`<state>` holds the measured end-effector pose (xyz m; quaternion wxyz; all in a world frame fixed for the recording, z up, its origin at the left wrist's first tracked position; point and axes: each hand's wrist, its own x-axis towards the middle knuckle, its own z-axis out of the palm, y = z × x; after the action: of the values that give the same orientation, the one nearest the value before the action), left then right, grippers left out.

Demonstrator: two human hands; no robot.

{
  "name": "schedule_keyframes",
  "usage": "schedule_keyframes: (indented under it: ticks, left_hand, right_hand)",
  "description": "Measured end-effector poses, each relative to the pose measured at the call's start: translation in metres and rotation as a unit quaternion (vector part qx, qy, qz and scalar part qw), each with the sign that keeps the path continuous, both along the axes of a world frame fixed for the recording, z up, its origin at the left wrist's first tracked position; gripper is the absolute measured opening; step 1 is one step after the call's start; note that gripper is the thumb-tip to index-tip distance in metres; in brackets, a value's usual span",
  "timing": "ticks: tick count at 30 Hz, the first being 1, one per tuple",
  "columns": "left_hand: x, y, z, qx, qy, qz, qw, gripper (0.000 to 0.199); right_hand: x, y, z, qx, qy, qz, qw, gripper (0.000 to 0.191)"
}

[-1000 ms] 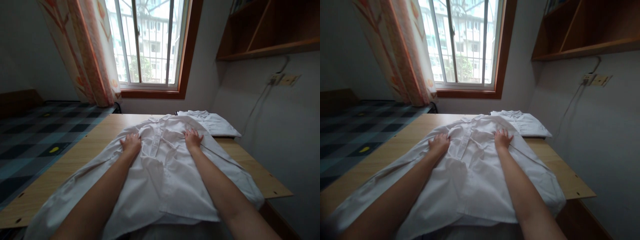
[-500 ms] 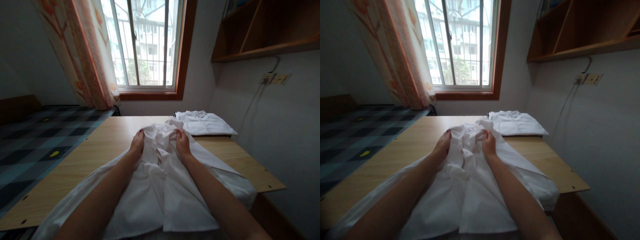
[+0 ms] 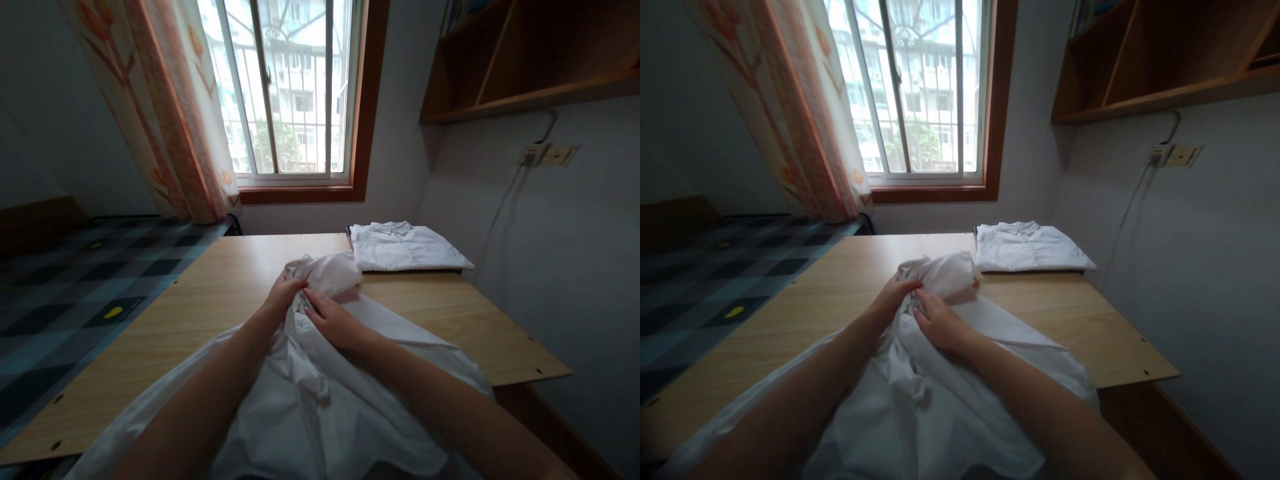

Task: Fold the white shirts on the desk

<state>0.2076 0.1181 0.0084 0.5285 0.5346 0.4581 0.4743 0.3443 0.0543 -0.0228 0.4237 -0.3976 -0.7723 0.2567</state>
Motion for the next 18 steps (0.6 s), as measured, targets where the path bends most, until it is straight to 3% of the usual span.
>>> schedule_keyframes:
  ticks: [2, 4, 6, 8, 10, 11, 13, 15, 17, 18]
  left_hand:
    - [-0.018, 0.011, 0.018, 0.065, 0.080, 0.068, 0.992, 0.036]
    - [-0.047, 0.024, 0.047, 0.155, 0.226, 0.175, 0.946, 0.040]
    - [-0.084, 0.036, 0.086, 0.238, 0.437, 0.223, 0.838, 0.045]
    - [-0.122, 0.043, 0.131, 0.311, 0.597, 0.244, 0.698, 0.049]
    - [-0.154, 0.044, 0.176, 0.364, 0.670, 0.241, 0.600, 0.052]
    - [-0.165, 0.042, 0.197, 0.386, 0.687, 0.243, 0.565, 0.059]
    - [-0.178, 0.039, 0.229, 0.429, 0.692, 0.245, 0.526, 0.068]
    - [-0.179, 0.040, 0.246, 0.477, 0.673, 0.233, 0.515, 0.066]
    - [-0.172, 0.048, 0.245, 0.499, 0.637, 0.229, 0.541, 0.060]
    - [-0.167, 0.054, 0.239, 0.485, 0.613, 0.241, 0.575, 0.057]
  right_hand:
    - [0.015, -0.013, 0.024, 0.003, -0.021, 0.042, 0.999, 0.036]
    - [0.033, -0.022, 0.047, 0.028, -0.033, 0.058, 0.997, 0.028]
    - [0.054, -0.024, 0.063, 0.039, -0.022, 0.035, 0.998, 0.025]
    - [0.074, -0.018, 0.069, 0.019, 0.008, 0.006, 1.000, 0.024]
    - [0.089, -0.007, 0.067, -0.017, 0.055, -0.011, 0.998, 0.025]
    - [0.095, 0.000, 0.064, -0.033, 0.081, -0.017, 0.996, 0.026]
    - [0.101, 0.010, 0.056, -0.056, 0.127, -0.027, 0.990, 0.028]
    - [0.103, 0.018, 0.046, -0.068, 0.158, -0.039, 0.984, 0.030]
    - [0.101, 0.023, 0.036, -0.078, 0.171, -0.045, 0.981, 0.033]
    - [0.100, 0.025, 0.031, -0.084, 0.174, -0.044, 0.980, 0.034]
